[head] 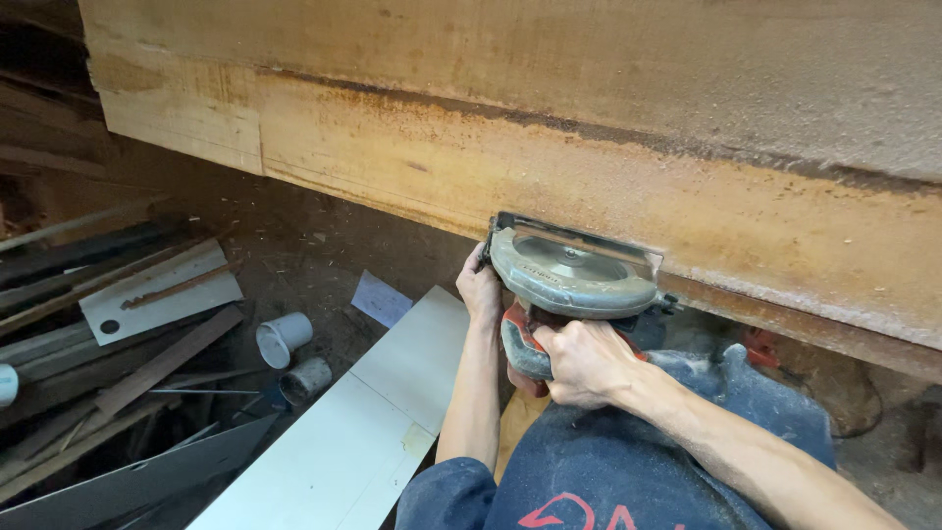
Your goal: The person marks a white board with a pencil, then uses a circular saw to cut a large wooden plank. The person handles the board and saw throughout the process.
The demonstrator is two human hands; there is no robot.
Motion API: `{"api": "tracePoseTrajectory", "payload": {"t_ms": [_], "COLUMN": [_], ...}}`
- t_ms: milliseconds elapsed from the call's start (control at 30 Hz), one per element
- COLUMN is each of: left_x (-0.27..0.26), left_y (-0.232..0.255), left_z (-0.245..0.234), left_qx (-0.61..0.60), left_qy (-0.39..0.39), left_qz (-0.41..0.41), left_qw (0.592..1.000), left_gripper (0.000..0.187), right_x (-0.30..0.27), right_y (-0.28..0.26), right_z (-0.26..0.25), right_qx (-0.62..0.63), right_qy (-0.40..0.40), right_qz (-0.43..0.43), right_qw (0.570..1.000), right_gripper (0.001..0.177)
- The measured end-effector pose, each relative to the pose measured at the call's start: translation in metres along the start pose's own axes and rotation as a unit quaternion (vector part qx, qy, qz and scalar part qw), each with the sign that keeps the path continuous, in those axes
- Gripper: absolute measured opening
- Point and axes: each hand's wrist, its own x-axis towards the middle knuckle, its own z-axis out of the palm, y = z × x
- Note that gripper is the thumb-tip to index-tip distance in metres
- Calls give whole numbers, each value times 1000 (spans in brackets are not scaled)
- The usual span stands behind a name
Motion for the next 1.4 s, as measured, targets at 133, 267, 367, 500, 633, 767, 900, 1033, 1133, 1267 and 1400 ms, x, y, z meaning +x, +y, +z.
{"api": "tracePoseTrajectory", "payload": {"t_ms": [133, 267, 367, 500, 633, 767, 900, 1033, 1133, 1267, 1400], "left_x": [4, 9, 14, 21, 27, 31, 36, 42, 44, 53, 57], "left_y": [8, 11, 11, 9, 7, 6, 9, 10, 10, 14, 16], "left_z": [-3, -8, -12, -18, -21, -25, -28, -31, -37, -39, -45], "left_qx": [-7, -10, -5, -4, -14, -10, -12, -23, -32, -3, -3], "left_qy": [-14, -28, -20, -15, -30, -21, -32, -30, -38, -14, -12], "left_qz": [4, 15, 1, -2, 28, 27, 30, 24, 19, 15, 10], "left_qw": [1000, 999, 1000, 1000, 999, 999, 999, 999, 999, 1000, 1000], "left_gripper": [44, 41, 37, 37, 32, 31, 29, 31, 32, 32, 35], "right_x": [7, 14, 19, 23, 26, 31, 36, 41, 46, 52, 58], "right_y": [-4, -10, -14, -16, -18, -18, -21, -24, -25, -30, -33], "right_z": [1, 2, 2, 2, 2, 6, 7, 8, 9, 9, 11], "right_qx": [-1, -2, -5, 3, 13, 15, 17, 15, 16, 12, 26], "right_qy": [-19, -13, -18, -37, -20, 7, 7, -9, -19, -20, 0], "right_qz": [20, 22, 29, 39, 23, 3, 8, 23, 23, 26, 15], "right_qw": [1000, 1000, 999, 999, 999, 1000, 1000, 1000, 999, 999, 1000], "right_gripper": [34, 37, 37, 34, 33, 38, 42, 40, 40, 38, 38]}}
